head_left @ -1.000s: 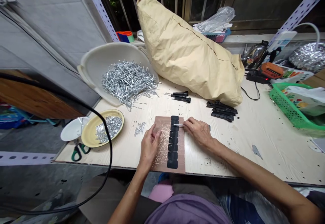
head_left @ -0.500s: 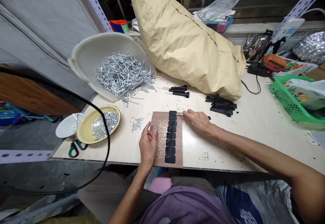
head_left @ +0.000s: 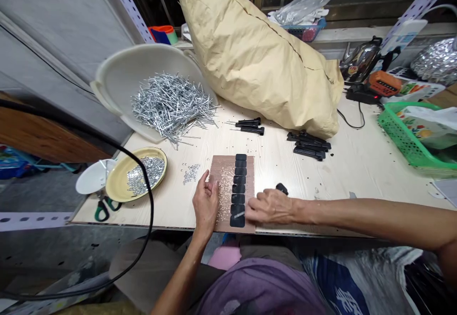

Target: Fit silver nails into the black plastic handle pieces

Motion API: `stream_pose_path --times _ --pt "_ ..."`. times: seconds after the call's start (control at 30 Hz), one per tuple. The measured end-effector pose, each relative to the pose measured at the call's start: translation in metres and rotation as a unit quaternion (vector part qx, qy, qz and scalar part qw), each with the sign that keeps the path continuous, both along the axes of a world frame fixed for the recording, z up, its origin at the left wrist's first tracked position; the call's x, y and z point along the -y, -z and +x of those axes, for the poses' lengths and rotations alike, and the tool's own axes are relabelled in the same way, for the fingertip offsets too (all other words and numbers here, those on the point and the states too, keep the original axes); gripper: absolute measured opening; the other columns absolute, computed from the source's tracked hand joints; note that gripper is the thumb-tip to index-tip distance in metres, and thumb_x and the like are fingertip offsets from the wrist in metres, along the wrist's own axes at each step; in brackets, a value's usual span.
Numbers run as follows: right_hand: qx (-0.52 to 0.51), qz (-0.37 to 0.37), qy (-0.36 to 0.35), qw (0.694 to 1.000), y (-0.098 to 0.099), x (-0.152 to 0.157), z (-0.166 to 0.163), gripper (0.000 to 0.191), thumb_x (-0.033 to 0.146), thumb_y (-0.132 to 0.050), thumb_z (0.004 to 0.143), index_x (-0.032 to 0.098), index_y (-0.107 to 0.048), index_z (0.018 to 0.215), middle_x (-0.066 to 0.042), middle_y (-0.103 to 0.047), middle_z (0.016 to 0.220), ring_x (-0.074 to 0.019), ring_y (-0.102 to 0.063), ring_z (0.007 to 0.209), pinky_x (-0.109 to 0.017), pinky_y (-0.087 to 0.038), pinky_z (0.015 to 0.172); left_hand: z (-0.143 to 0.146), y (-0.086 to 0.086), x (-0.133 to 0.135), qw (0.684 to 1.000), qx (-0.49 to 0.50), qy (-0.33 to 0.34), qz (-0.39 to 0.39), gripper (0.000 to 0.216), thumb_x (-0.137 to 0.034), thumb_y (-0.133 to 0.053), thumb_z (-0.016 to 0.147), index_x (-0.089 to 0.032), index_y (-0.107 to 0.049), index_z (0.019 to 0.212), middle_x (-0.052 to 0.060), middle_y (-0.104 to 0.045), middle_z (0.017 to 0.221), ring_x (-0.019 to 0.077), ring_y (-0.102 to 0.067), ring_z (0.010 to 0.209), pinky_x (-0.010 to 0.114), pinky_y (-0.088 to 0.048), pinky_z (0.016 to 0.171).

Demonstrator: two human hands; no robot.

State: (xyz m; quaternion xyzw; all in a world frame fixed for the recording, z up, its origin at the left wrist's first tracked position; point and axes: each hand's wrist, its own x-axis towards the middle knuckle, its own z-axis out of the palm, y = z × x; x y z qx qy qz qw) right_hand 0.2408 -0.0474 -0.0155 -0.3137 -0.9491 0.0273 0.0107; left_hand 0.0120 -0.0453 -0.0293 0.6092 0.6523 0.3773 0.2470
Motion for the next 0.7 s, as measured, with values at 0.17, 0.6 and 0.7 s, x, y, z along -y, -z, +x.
stream_pose_path --times 0.17,0.6,0.7 --pt "0.007 0.004 0.127 0.992 0.001 -0.021 0.006 0.029 0.025 -0.017 0.099 0.019 -0.045 0.096 0.0 -0.05 0.069 -0.0075 -0.025 0.051 -0.025 -0.018 0.047 0.0 -0.001 0.001 1.0 -0.008 -0.001 0.006 0.051 -0.041 -0.049 0.086 -0.015 -0.047 0.13 -0.002 -0.051 0.07 0.013 -0.051 0.062 0.027 -0.045 0.064" --pt "0.001 0.076 0.051 0.996 0.012 -0.018 0.009 0.026 0.022 -0.022 0.099 0.018 -0.048 0.096 0.0 -0.054 0.073 -0.0072 -0.035 0.053 -0.025 -0.021 0.047 0.001 -0.004 0.0 1.0 -0.015 -0.003 0.006 0.049 -0.037 -0.049 0.086 -0.013 -0.048 0.129 -0.001 -0.052 0.07 0.0127 -0.051 0.062 0.027 -0.046 0.066" --pt "-0.003 0.097 0.0 0.995 0.012 -0.011 0.007 0.027 0.014 -0.022 0.097 0.019 -0.048 0.097 0.0 -0.057 0.076 -0.0079 -0.04 0.055 -0.027 -0.021 0.048 0.0 -0.003 0.0 1.0 -0.012 -0.004 0.007 0.049 -0.037 -0.049 0.086 -0.014 -0.047 0.13 -0.001 -0.052 0.07 0.0128 -0.051 0.062 0.027 -0.045 0.066"
